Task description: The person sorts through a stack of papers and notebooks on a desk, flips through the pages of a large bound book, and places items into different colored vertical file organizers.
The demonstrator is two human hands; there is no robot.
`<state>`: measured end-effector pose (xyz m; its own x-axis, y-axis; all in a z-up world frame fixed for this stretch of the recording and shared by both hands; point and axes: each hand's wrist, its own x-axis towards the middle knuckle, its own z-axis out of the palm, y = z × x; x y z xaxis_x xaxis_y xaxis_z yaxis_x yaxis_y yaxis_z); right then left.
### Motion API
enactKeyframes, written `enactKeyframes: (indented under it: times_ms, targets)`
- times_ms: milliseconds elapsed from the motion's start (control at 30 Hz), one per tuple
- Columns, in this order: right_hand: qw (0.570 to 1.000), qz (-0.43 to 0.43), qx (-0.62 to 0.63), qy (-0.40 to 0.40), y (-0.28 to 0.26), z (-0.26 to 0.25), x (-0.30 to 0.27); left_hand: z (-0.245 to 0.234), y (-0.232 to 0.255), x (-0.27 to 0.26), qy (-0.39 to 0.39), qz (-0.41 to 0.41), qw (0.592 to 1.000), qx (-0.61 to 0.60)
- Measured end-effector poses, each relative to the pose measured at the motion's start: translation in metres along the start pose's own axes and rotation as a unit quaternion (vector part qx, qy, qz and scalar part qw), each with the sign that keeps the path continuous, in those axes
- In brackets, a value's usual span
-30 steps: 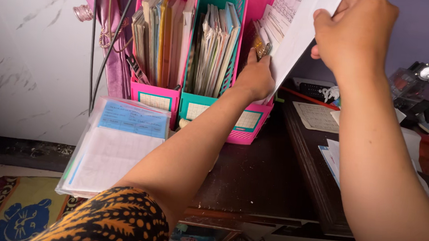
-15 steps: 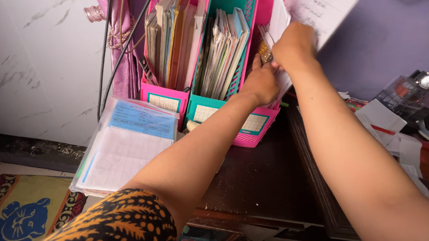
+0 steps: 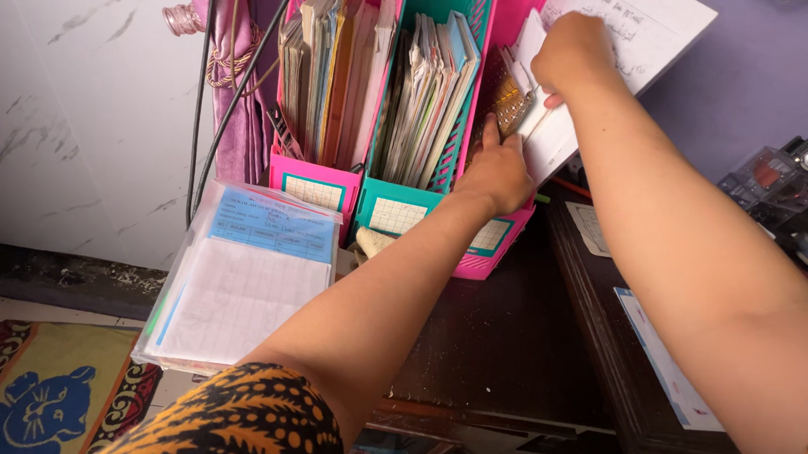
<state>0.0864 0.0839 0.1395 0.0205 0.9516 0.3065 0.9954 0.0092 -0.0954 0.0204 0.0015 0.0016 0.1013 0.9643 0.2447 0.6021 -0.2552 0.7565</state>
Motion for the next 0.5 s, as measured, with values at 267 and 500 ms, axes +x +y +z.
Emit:
enactKeyframes:
  times_ms: [267,500]
  targets:
    - [0.997,-0.026,0.06,0.05,0.004,-0.001,0.021,-0.008,0.009,-0.014,-0.021,-0.013,0.999,0.028]
    - [0.994,-0.029,-0.088,0.061,0.006,0.033,0.055,-0.012,0.008,-0.017,-0.023,-0.016,0.999,0.025]
